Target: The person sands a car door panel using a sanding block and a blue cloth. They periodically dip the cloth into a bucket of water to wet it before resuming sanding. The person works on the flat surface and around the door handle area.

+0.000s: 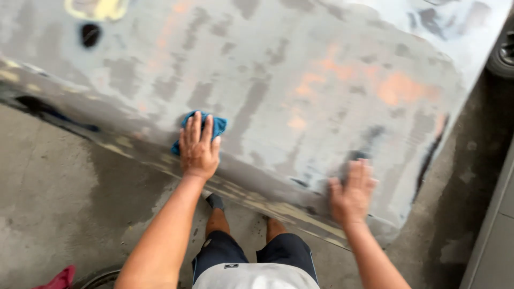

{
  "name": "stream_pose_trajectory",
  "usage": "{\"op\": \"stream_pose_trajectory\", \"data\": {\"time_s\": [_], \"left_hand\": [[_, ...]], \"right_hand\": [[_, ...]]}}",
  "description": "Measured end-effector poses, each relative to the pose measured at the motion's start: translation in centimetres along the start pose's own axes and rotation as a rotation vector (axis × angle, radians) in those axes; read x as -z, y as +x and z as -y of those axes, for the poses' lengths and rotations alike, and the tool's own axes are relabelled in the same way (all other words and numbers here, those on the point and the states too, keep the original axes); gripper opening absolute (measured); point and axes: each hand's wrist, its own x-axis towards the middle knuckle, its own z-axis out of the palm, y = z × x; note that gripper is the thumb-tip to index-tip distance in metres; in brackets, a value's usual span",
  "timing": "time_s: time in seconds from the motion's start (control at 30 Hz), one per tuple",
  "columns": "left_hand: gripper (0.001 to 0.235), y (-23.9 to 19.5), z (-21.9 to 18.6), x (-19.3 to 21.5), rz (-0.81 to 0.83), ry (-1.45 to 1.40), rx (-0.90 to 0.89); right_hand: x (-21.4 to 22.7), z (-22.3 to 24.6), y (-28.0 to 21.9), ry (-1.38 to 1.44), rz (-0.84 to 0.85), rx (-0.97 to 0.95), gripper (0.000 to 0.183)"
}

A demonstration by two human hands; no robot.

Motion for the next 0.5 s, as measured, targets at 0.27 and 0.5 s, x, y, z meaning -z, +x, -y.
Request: {"op": "stream_pose_trajectory", "data": {"time_s": [0.27,0.5], "left_hand": [[0.051,-1.2,3.5,2.2,0.013,-0.042,-0.233],[0.037,-2.6,13.0,2.1,-0.164,-0.743,0.304]], "right_hand": [[-5.4,21.2,1.8,0.157,-0.017,0.191,0.059],[-8.9,40.9,6.3,0.211,0.103,0.508,0.057]]}}
